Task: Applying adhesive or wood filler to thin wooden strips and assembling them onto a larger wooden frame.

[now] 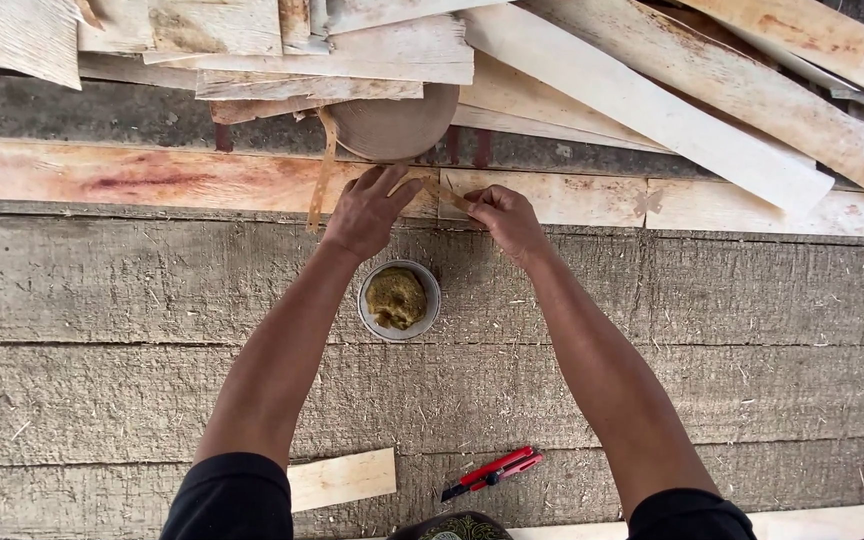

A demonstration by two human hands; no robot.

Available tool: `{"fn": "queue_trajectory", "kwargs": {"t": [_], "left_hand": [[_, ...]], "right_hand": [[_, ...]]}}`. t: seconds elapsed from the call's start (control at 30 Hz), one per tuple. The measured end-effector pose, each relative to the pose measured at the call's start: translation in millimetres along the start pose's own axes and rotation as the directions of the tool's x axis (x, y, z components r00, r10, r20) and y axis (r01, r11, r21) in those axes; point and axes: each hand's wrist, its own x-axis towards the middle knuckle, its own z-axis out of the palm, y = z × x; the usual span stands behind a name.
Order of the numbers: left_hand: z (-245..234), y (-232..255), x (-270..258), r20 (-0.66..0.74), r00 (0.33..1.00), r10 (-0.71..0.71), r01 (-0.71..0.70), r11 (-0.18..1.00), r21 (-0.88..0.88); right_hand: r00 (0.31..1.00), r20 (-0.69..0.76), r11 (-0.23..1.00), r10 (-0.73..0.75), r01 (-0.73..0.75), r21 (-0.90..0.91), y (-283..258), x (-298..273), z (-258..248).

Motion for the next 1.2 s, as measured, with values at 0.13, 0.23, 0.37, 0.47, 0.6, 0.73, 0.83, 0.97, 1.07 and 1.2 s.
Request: {"fn": "queue_trajectory", "kwargs": {"t": [0.13,0.23,0.37,0.47,0.6,0.73,0.83,0.97,1.07,1.2], "left_hand": [[-12.6,13.1,3.5,0.02,0.999,0.027,-0.029,0.993,0.11],[-33.1,30.7,7.9,-0.01,0.998,0.065,-0.062,0.98,0.191],[-46.2,52.8,24.6,0.396,0.915,-0.072,-0.009,0.98,0.198],[-24.7,55.5,31.2,0.482,0.862,-0.154,0.055,0.975,0.215],[-24.0,57.1,38.9,0.594,0.773,-0.222,0.129,0.972,0.195],[-25.5,61.3,36.9,0.63,0.745,-0.222,0.201,0.974,0.106],[-26.7,63.3,38.4,0.633,0.739,-0.23,0.222,0.971,0.092],[-27.6,66.1,40.4,0.649,0.718,-0.251,0.251,0.963,0.095],[-37.8,73.4,45.6,0.678,0.68,-0.281,0.258,0.956,0.137],[-48.4,88.9,54.1,0.722,0.577,-0.382,0.274,0.923,0.269]], "right_hand": [[1.0,-0.022,1.0,0.004,-0.005,-0.013,-19.6,-14.5,5.0],[0.999,-0.048,0.999,0.001,-0.003,-0.051,-17.7,-14.4,4.7],[1.0,-0.023,0.999,-0.016,0.015,-0.042,-15.9,-11.3,5.6],[1.0,-0.016,0.997,-0.018,0.016,-0.075,-5.5,-7.2,2.6],[0.999,-0.048,0.994,-0.02,0.014,-0.11,-1.0,-3.3,1.5],[0.997,-0.06,0.987,0.037,-0.046,-0.153,-10.3,-8.0,3.3],[0.998,-0.056,0.968,0.033,-0.046,-0.246,-18.5,-11.9,2.9],[0.998,-0.056,0.958,0.027,-0.042,-0.284,-7.4,-6.3,3.1],[0.998,-0.058,0.952,-0.01,-0.008,-0.306,-6.1,-7.7,4.1],[0.944,-0.04,0.882,-0.326,0.289,-0.372,9.9,-9.8,10.0]]}}
